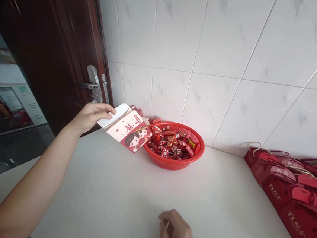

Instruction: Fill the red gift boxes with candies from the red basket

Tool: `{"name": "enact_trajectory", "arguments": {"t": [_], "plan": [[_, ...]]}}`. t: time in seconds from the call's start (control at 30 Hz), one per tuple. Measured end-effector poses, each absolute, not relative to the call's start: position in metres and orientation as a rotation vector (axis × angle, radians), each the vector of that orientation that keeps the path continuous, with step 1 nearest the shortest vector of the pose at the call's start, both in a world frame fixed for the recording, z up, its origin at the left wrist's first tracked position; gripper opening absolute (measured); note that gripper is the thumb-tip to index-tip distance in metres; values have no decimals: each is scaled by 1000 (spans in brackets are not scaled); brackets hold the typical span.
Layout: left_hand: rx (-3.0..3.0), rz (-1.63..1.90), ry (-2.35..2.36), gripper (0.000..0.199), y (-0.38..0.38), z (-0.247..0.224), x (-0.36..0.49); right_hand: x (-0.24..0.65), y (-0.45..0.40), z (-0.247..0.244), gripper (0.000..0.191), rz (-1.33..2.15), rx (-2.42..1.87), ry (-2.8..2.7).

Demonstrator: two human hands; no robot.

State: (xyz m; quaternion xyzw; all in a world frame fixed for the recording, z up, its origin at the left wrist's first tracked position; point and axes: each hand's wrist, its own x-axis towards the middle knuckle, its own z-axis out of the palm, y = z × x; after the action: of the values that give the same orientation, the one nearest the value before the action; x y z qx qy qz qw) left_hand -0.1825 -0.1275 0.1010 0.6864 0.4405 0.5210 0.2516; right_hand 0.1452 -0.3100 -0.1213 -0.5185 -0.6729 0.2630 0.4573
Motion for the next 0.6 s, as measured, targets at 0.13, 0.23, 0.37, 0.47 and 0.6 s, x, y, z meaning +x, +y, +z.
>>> {"name": "enact_trajectory", "arguments": {"t": [0.13, 0.23, 0.37, 0.47, 0.6], "plan": [[2044, 1234, 970, 8, -148, 110, -155, 173, -295, -102, 29, 652, -1315, -1577], [2242, 934, 770, 9, -162, 108, -125, 188, -289, -99, 39, 694, -1254, -1601], [2423, 767, 565, 17, -175, 91, -84, 192, -287, -105, 58, 734, -1101, -1650], [2459, 695, 489, 21, -180, 77, -58, 189, -286, -108, 72, 756, -1065, -1701], [2490, 597, 459, 24, -179, 61, -34, 188, -284, -112, 77, 707, -1119, -1707]]}}
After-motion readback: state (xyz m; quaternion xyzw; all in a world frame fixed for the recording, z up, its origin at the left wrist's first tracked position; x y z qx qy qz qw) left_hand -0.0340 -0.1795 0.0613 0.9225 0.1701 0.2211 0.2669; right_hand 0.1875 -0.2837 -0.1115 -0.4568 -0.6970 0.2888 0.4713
